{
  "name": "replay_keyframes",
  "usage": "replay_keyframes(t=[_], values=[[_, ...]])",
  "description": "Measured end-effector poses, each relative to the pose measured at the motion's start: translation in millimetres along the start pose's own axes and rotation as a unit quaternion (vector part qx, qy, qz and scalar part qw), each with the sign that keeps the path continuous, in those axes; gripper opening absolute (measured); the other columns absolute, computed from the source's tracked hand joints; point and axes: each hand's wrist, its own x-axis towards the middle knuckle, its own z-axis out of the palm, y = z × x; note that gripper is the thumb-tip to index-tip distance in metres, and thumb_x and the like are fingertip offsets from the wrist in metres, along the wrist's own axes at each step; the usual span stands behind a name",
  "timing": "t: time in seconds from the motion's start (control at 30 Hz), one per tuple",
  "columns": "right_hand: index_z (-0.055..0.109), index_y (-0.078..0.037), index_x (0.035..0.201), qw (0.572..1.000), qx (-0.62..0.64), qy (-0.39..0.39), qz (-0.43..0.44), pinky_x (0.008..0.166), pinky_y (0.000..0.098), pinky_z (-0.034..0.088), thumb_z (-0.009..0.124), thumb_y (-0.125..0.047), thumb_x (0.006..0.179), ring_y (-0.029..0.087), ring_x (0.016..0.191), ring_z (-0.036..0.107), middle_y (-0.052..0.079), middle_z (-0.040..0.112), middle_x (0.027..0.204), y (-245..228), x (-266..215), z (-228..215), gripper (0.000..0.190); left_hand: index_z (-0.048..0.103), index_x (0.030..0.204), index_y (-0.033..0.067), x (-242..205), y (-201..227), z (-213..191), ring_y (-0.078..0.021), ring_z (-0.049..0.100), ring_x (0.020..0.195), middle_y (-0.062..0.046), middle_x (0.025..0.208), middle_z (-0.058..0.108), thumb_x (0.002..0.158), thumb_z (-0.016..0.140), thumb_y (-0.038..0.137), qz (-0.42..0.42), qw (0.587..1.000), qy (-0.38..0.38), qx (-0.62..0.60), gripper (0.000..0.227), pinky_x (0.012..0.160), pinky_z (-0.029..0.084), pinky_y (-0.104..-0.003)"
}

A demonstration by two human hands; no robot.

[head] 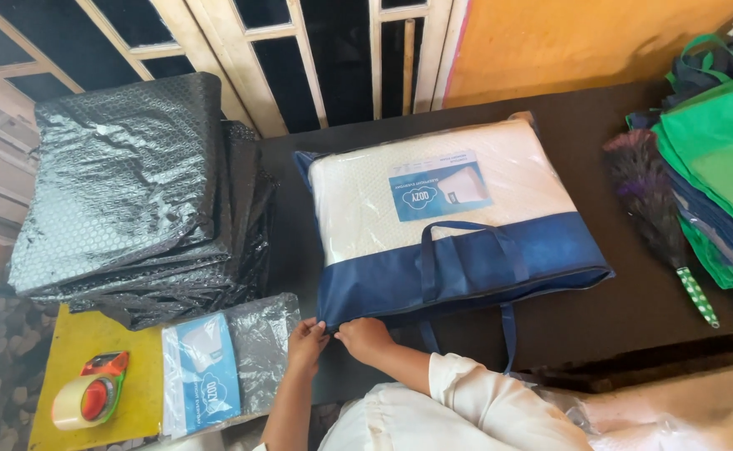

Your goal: The person dusts a white pillow wrapped in bubble wrap with a feather duster, then places it into a blue tote bag. They add a product label to the bag, dust the exterior, and flip the bag over to dust the other side. The person then picks up a black bubble mailer.

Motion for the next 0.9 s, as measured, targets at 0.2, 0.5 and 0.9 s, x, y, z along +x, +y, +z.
replay_keyframes(t=[0.2,0.5,0.9], values=[[0.057,-0.014,0.068,0.993,0.077,0.016,0.086,0.063,0.0477,0.043,0.054,-0.039,0.104,0.03,0.075,0.064,0.005,0.067,0.074,47.2,-35.8,-32.8,0.044,0.063,0.118,0.0092,14.1,-5.0,10.3,-0.0189,0.065,0.075,-0.009,0.099,0.066,0.095,0.069,0.011,-0.004,0.994,0.108,-0.027,0.024,0.076,0.058,-0.032],[0.068,-0.018,0.076,0.972,0.017,0.086,0.217,0.066,0.0519,0.048,0.054,-0.046,0.1,0.036,0.084,0.07,0.007,0.074,0.083,173.2,-122.8,-98.3,0.04,0.065,0.122,0.0126,26.2,-6.1,19.5,-0.0167,0.062,0.076,-0.01,0.1,0.064,0.097,0.068,0.014,0.018,0.979,0.202,-0.011,0.025,0.061,0.055,-0.027],[0.077,-0.026,0.105,0.9,0.011,0.099,0.424,0.081,0.049,0.053,0.045,-0.053,0.101,0.037,0.104,0.069,0.007,0.076,0.106,344.2,-251.0,-216.6,0.042,0.068,0.118,0.0218,5.2,6.8,37.5,-0.018,0.06,0.065,-0.009,0.091,0.065,0.099,0.067,0.017,0.044,0.952,0.301,-0.013,0.02,0.059,0.057,-0.028]])
